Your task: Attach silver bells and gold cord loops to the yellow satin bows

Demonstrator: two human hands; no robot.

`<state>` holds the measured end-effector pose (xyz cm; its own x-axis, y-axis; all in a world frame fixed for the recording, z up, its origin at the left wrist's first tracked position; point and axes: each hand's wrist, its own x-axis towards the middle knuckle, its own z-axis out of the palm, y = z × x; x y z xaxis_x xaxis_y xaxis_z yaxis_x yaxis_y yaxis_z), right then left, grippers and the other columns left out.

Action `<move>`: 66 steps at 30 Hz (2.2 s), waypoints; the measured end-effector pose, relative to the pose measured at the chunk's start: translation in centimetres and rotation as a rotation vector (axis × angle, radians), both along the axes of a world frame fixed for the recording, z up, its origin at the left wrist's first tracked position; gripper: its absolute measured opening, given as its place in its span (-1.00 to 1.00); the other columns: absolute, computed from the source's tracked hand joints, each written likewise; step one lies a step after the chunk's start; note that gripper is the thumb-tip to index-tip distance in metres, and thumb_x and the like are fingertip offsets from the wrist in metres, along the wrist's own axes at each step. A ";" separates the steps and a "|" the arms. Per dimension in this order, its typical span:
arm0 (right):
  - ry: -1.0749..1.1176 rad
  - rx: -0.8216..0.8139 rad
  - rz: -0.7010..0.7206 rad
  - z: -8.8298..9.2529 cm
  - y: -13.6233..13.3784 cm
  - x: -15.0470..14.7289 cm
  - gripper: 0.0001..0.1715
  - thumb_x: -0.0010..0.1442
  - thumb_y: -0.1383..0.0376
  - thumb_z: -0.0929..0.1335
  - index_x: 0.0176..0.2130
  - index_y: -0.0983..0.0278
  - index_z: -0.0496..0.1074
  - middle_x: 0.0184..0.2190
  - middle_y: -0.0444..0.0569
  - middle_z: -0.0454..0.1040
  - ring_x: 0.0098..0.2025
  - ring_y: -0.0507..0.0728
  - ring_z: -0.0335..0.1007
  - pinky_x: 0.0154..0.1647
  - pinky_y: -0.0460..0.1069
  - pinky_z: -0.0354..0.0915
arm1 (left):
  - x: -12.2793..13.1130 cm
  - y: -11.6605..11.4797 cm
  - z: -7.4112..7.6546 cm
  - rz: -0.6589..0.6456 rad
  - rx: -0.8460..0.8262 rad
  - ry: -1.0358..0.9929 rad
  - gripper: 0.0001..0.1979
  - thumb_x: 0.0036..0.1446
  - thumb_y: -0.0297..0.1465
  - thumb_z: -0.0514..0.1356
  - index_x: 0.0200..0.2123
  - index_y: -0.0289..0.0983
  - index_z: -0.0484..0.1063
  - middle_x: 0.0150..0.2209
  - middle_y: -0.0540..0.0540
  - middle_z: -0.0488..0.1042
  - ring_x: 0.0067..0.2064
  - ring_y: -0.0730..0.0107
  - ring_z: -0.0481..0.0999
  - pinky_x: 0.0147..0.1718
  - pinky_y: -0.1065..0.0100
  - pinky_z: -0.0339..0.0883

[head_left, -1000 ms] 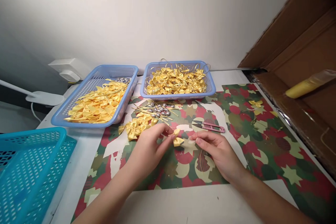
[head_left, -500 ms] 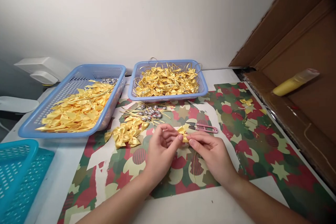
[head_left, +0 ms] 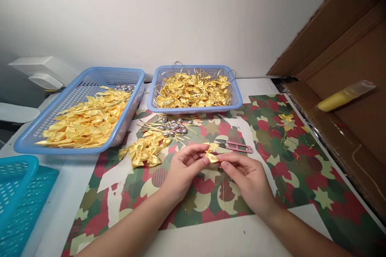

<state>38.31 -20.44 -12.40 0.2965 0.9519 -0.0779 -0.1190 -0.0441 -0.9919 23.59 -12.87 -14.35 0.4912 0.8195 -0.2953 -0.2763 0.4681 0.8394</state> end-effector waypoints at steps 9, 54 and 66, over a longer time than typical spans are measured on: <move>-0.386 0.177 0.022 -0.1 -0.1 0.7 -0.83 0.21 0.40 0.36 -0.23 0.23 0.57 -0.49 -0.14 0.59 -0.51 0.00 0.52 -0.49 -0.15 0.46 | -0.2 0.3 0.7 -0.150 -0.247 -0.222 -0.65 -0.21 -0.41 0.50 -0.25 -0.21 0.63 -0.36 -0.04 0.60 -0.42 0.55 0.50 -0.47 0.57 0.35; -0.749 0.387 0.103 0.3 0.0 0.6 -0.78 0.19 0.50 0.29 -0.34 0.25 0.48 -0.58 -0.12 0.49 -0.57 0.01 0.34 -0.55 -0.09 0.27 | -0.6 0.4 0.7 -0.287 -0.341 -0.336 -0.67 -0.19 -0.50 0.49 -0.27 -0.21 0.62 -0.34 -0.01 0.61 -0.38 0.51 0.52 -0.31 0.48 0.33; -0.746 0.383 0.106 0.2 0.0 0.7 -0.78 0.19 0.49 0.30 -0.33 0.25 0.50 -0.54 -0.08 0.54 -0.54 0.04 0.41 -0.53 -0.07 0.31 | -0.6 0.4 0.7 -0.288 -0.344 -0.354 -0.67 -0.19 -0.51 0.48 -0.26 -0.24 0.60 -0.35 -0.03 0.61 -0.36 0.49 0.55 -0.32 0.49 0.36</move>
<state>38.96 -20.45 -12.22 0.0502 0.8983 0.4365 0.5588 0.3369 -0.7578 22.95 -12.46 -13.67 0.7981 0.5235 -0.2983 -0.3334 0.7961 0.5050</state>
